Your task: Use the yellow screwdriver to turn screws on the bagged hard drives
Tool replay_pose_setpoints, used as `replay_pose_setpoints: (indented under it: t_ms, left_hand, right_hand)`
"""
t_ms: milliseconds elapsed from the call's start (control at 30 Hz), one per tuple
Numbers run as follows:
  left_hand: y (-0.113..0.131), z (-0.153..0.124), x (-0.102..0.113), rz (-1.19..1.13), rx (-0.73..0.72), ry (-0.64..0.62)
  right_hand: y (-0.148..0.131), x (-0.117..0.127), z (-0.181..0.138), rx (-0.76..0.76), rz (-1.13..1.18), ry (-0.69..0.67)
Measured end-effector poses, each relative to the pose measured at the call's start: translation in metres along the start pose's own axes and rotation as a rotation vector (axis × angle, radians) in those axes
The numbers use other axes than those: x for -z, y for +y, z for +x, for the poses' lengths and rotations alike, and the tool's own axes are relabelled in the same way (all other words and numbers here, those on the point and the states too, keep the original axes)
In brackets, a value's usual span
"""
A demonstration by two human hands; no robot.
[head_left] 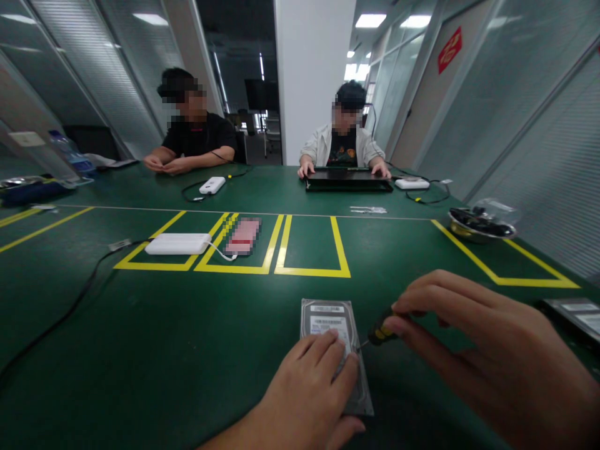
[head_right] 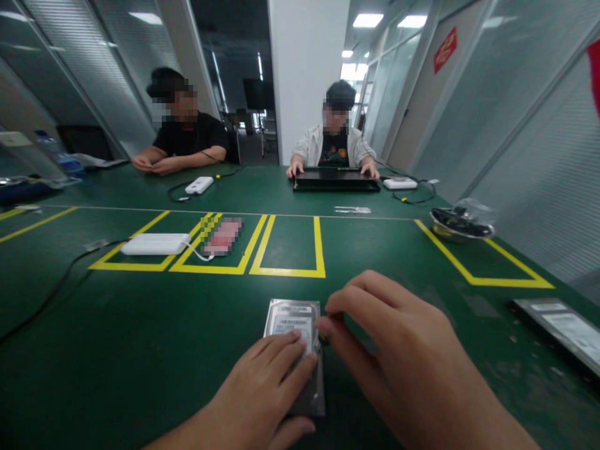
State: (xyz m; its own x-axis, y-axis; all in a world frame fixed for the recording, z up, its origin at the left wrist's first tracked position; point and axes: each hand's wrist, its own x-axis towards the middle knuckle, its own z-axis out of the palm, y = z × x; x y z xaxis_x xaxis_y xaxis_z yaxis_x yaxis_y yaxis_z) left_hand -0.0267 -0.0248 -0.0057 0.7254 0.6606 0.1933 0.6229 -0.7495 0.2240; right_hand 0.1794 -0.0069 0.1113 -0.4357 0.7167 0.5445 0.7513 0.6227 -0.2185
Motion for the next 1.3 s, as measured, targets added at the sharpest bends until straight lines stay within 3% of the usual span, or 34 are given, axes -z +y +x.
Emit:
replay_pose_setpoints:
  t_ms: [933,1300]
  left_hand:
    - [0.0012,0.0006,0.0012,-0.006,0.014,-0.016]
    - [0.0006,-0.0008,-0.0022,-0.013,0.02,-0.02]
  right_hand:
    - [-0.0011,-0.0003,-0.0011,-0.021,-0.015,-0.009]
    - [-0.0047,0.0055,-0.0006,-0.018,-0.002,-0.115]
